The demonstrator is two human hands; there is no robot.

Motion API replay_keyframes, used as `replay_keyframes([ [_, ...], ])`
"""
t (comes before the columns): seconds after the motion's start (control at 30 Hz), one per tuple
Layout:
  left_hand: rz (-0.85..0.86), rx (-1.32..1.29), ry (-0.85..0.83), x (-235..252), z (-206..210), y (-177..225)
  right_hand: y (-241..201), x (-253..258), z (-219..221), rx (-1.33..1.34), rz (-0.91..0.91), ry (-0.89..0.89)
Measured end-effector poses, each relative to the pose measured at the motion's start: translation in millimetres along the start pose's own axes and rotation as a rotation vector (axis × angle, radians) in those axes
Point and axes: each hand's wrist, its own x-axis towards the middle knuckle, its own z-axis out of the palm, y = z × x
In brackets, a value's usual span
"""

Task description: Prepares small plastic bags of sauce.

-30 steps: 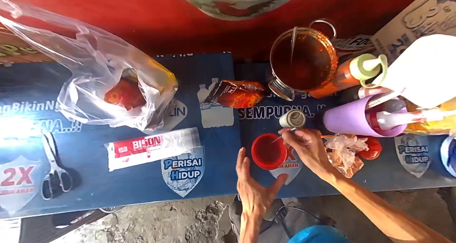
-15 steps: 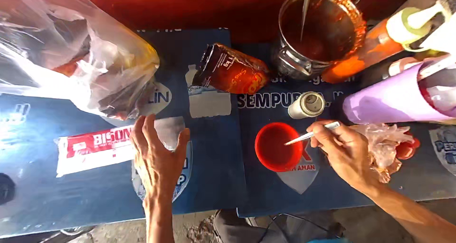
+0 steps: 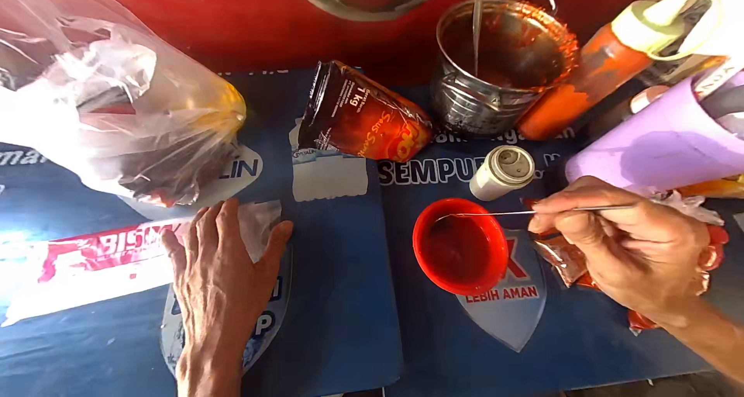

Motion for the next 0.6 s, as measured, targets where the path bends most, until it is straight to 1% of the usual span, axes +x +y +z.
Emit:
replay_keyframes([
  [0.07,0.005,0.02,0.003,0,0,0,5,-1,3,-0.084,-0.076,-0.026],
  [0.13,0.012,0.033,0.014,-1,0,-1,6,-2,6,-0.155,-0.077,-0.003],
  [0.2,0.01,0.046,0.013,-2,0,-1,-1,-3,7,-0.202,0.008,0.023],
  [0.27,0.006,0.051,0.021,-3,-1,0,-8,-4,10,-0.188,0.135,0.025],
  [0.37,0.02,0.049,0.045,-5,-4,3,-11,-4,11,-0.073,0.348,0.034],
  [0.47,0.043,0.039,0.087,-4,-7,6,-11,-1,10,0.101,0.513,0.114],
  [0.53,0.05,0.036,0.122,-2,-9,9,-11,1,11,0.174,0.545,0.163],
  [0.6,0.042,0.03,0.149,-3,-12,13,-13,-1,10,0.204,0.537,0.194],
])
